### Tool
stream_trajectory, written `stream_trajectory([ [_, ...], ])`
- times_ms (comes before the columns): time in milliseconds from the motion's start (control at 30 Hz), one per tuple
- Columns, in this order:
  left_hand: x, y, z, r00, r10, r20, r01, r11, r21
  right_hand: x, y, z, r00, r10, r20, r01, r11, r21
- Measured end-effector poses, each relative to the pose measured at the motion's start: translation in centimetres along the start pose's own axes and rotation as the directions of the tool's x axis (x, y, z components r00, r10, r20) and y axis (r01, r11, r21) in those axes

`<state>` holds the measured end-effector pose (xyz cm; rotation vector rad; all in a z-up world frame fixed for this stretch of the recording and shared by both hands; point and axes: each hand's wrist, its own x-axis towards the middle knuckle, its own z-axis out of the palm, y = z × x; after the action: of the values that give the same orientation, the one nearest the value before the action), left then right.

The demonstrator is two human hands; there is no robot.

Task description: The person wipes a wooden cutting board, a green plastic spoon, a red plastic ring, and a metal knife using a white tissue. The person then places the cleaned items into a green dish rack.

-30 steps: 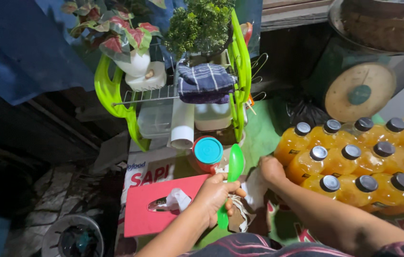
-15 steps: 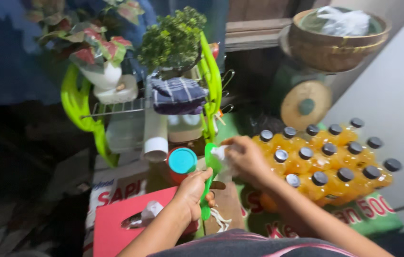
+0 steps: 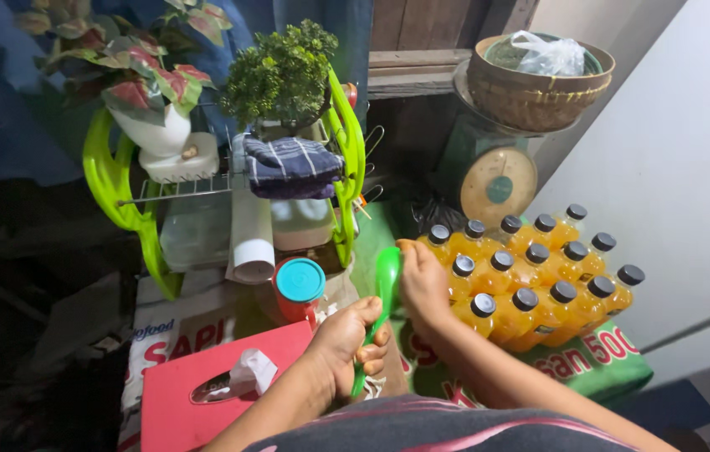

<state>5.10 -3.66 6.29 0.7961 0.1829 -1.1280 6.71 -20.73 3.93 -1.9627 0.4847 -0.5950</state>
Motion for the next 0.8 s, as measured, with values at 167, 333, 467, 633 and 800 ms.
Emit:
stream_trajectory([
  [167, -0.8, 0.9, -0.4, 0.995, 0.097, -0.035, -0.096, 0.995, 0.038, -2.4, -0.4, 1.3, 0.952, 0.259, 0.161, -0.303, 0.864, 0.401],
  [333, -1.9, 1.2, -0.4, 0.994, 0.099, -0.036, -0.097, 0.994, 0.048, 1.8, 0.8, 0.5, 0.572, 0.573, 0.587, -0.801, 0.238, 0.549],
  [467, -2.5, 1.5, -1.4, 0.988, 0.143, -0.05, -0.135, 0.981, 0.14, 4.0, 1.1, -1.1, 0.744, 0.616, 0.259, -0.661, 0.623, 0.418],
  [633, -2.5, 1.6, -3.1, 0.709, 0.691, -0.139, 0.004, 0.193, 0.981, 4.3, -3.2, -4.1, 0.906, 0.391, 0.161, -0.414, 0.746, 0.521],
  [800, -3.1, 2.6, -1.9, 0.657, 0.753, 0.038, 0.089, -0.128, 0.988, -0.1, -6.1, -2.6, 0.764, -0.265, 0.588, 0.1, 0.949, 0.298],
])
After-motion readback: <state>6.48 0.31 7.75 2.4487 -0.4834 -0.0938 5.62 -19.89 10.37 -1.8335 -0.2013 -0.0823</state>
